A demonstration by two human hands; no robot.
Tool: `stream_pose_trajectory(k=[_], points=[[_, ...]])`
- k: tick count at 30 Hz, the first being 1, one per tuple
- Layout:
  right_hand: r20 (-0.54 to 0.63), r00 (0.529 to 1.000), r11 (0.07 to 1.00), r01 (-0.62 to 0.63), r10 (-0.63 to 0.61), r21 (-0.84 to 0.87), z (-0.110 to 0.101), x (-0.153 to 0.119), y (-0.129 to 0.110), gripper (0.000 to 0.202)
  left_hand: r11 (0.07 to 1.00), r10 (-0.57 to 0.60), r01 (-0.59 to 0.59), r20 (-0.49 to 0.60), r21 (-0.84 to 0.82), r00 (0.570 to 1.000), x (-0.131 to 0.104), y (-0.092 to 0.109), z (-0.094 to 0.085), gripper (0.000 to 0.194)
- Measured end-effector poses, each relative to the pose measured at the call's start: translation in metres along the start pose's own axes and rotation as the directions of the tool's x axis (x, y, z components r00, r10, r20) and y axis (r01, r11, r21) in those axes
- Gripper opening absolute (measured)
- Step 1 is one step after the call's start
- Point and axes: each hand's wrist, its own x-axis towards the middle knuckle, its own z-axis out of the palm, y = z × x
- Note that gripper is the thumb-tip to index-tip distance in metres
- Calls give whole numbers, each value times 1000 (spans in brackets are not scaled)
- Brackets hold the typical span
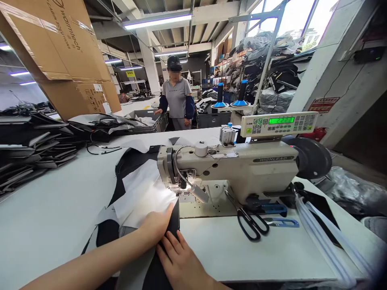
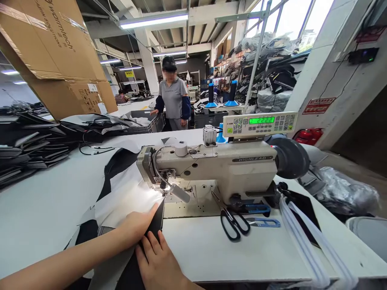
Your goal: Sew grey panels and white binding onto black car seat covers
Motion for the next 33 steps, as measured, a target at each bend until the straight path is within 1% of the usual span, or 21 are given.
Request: stream_pose_trajectory(k=[2, 5, 8, 10, 12, 15, 17, 23, 26, 28, 31, 33], points=[[40, 999, 1000, -1, 1, 14, -4, 0, 1, 41, 997, -18, 18, -5, 75, 1000, -5, -1, -5, 74], [133, 991, 997, 7, -18, 79, -13, 1, 4, 48, 991, -2, 4, -16, 135, 1000, -11, -2, -9, 74], [246, 968, 984, 11, -54, 176, -21, 3, 7, 62, 993, 22, -18, -35, 120, 999, -15, -1, -13, 68], [286, 956, 979, -1, -58, 204, -24, 5, 8, 67, 996, 51, -46, -50, 80, 997, -16, -1, -17, 61], [270, 962, 982, -5, -46, 186, -24, 6, 8, 66, 997, 73, -71, -50, 42, 996, -18, -1, -22, 58], [201, 979, 991, 14, -41, 136, -20, 5, 7, 63, 997, 79, -78, -10, 27, 997, -19, 0, -27, 66], [188, 981, 993, 26, -48, 117, -19, 5, 6, 61, 997, 68, -69, 10, 33, 998, -19, 2, -28, 69], [243, 968, 991, 37, -67, 125, -25, 7, 6, 61, 998, 35, -35, 5, 47, 999, -21, 6, -24, 66], [235, 971, 992, 22, -52, 127, -26, 6, 6, 55, 998, 46, -47, 16, 51, 999, -20, 4, -24, 70], [241, 970, 988, 2, -40, 154, -26, 6, 6, 53, 997, 52, -54, 29, 57, 998, -20, 3, -23, 72], [283, 959, 972, -42, -26, 229, -29, 7, 4, 54, 997, 43, -47, 65, 63, 997, -20, 3, -24, 67], [300, 954, 961, -71, -12, 266, -31, 8, 4, 53, 997, 24, -32, 106, 74, 994, -20, 4, -25, 71]])
